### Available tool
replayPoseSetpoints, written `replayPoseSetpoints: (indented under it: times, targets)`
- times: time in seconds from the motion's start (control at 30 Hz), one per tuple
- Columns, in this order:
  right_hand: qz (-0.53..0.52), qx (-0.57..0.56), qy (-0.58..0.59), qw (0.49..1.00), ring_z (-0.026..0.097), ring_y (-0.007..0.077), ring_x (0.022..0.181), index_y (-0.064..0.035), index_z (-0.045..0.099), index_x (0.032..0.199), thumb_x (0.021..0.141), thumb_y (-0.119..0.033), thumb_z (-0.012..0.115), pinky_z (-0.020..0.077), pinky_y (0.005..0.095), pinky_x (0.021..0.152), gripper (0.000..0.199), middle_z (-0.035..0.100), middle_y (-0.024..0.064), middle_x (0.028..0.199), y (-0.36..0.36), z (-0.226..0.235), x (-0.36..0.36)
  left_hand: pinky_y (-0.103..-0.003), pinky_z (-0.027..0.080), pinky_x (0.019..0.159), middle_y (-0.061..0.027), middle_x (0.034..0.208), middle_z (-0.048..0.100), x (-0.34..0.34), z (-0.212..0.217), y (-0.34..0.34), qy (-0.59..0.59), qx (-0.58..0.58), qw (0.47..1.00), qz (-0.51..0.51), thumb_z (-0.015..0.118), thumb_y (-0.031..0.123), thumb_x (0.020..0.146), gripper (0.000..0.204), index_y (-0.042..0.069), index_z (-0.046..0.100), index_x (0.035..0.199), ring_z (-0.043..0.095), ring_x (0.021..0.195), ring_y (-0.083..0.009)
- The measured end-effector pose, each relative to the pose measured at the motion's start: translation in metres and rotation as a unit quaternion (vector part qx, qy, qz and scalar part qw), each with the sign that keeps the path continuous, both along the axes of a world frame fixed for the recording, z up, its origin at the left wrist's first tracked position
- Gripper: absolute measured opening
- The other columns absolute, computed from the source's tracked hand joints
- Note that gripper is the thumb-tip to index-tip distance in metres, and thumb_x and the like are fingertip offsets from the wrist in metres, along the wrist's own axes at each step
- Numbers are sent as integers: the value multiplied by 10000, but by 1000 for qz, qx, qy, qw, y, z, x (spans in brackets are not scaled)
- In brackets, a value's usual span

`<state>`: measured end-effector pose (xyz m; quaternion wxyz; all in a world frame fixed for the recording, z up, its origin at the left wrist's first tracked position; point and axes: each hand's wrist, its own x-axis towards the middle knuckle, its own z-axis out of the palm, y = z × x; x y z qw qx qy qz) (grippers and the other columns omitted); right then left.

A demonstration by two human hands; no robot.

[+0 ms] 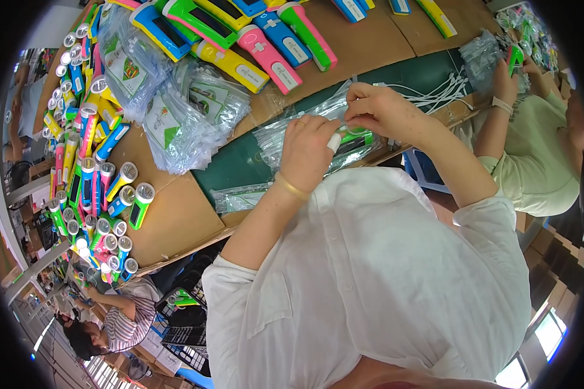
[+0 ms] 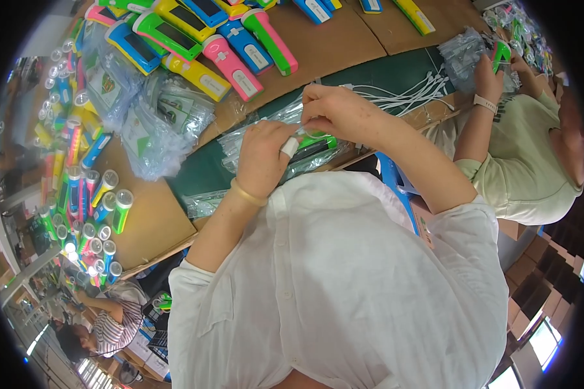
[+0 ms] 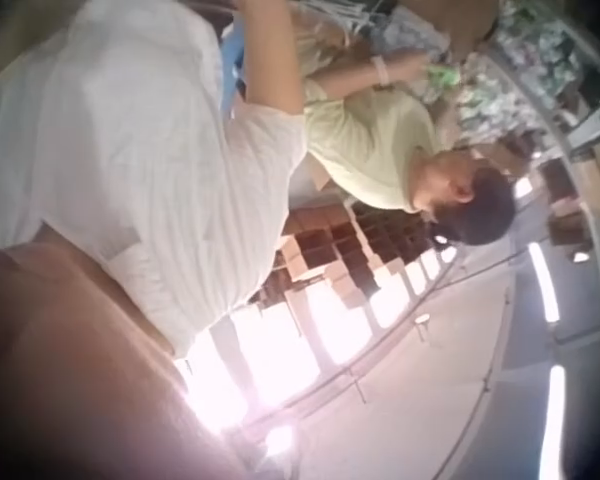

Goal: Placing flashlights and charging cables into plastic bags at a packaging station.

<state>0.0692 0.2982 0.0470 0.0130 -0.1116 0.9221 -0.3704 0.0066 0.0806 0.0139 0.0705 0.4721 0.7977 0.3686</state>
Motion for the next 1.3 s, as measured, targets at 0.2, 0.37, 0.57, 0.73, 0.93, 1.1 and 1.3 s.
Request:
replayPoseSetpoints:
  times: [0.2, 0.37, 0.57, 0.73, 0.93, 1.1, 1.3]
  targets:
    - [-18, -15, -84, 996, 652, 290, 756, -18, 715, 906, 823, -77, 765, 520, 384, 690, 115, 651, 99, 858, -1, 14, -5, -445, 511, 777, -167, 942, 654, 6, -13, 4, -24, 76, 997, 21, 668, -12, 811, 177, 19, 680, 985, 627, 907, -378]
    - [39, 7, -36, 999, 661, 278, 739, -14, 723, 871, 813, -86, 778, 527, 370, 674, 108, 664, 98, 842, -2, 6, -5, -437, 522, 765, -164, 953, 650, 12, -14, 1, -38, 123, 991, 35, 659, -55, 798, 216, 9, 671, 1004, 626, 890, -388]
    - [4, -89, -166, 982, 658, 285, 704, -36, 703, 902, 795, -163, 816, 519, 379, 649, 201, 665, 87, 778, -10, 21, -4, -429, 524, 776, -170, 983, 658, 12, -20, -3, -49, 137, 989, 40, 658, -65, 795, 250, 6, 674, 1034, 630, 899, -384]
    - [32, 40, -40, 998, 640, 286, 674, -68, 669, 898, 793, -248, 819, 496, 391, 617, 257, 636, 64, 754, -22, 3, -11, -376, 540, 821, -157, 992, 667, 15, -16, -6, -76, 144, 986, 32, 631, -85, 838, 263, 3, 635, 1085, 666, 931, -328]
    - [59, 67, -37, 995, 653, 277, 899, -93, 668, 899, 858, -239, 754, 518, 414, 723, 174, 617, 39, 951, -22, 2, -12, -285, 524, 867, -89, 984, 659, 14, -11, -18, -298, 139, 940, 94, 565, -116, 908, 307, 20, 528, 1181, 665, 929, -156]
    - [47, 60, -31, 997, 649, 290, 922, -91, 652, 912, 863, -199, 743, 526, 419, 749, 149, 621, 51, 954, 3, 2, -2, -257, 520, 836, -65, 964, 676, 5, -1, -26, -377, 68, 918, 101, 567, -55, 945, 241, -1, 568, 1180, 654, 912, -120]
    - [91, -26, -60, 994, 641, 348, 838, -37, 648, 966, 900, -152, 712, 517, 410, 725, 147, 661, 114, 941, 15, 9, 9, -259, 536, 808, -71, 996, 712, -41, -32, -49, -438, -5, 892, 114, 557, 62, 1006, 203, -38, 648, 1158, 663, 884, -125]
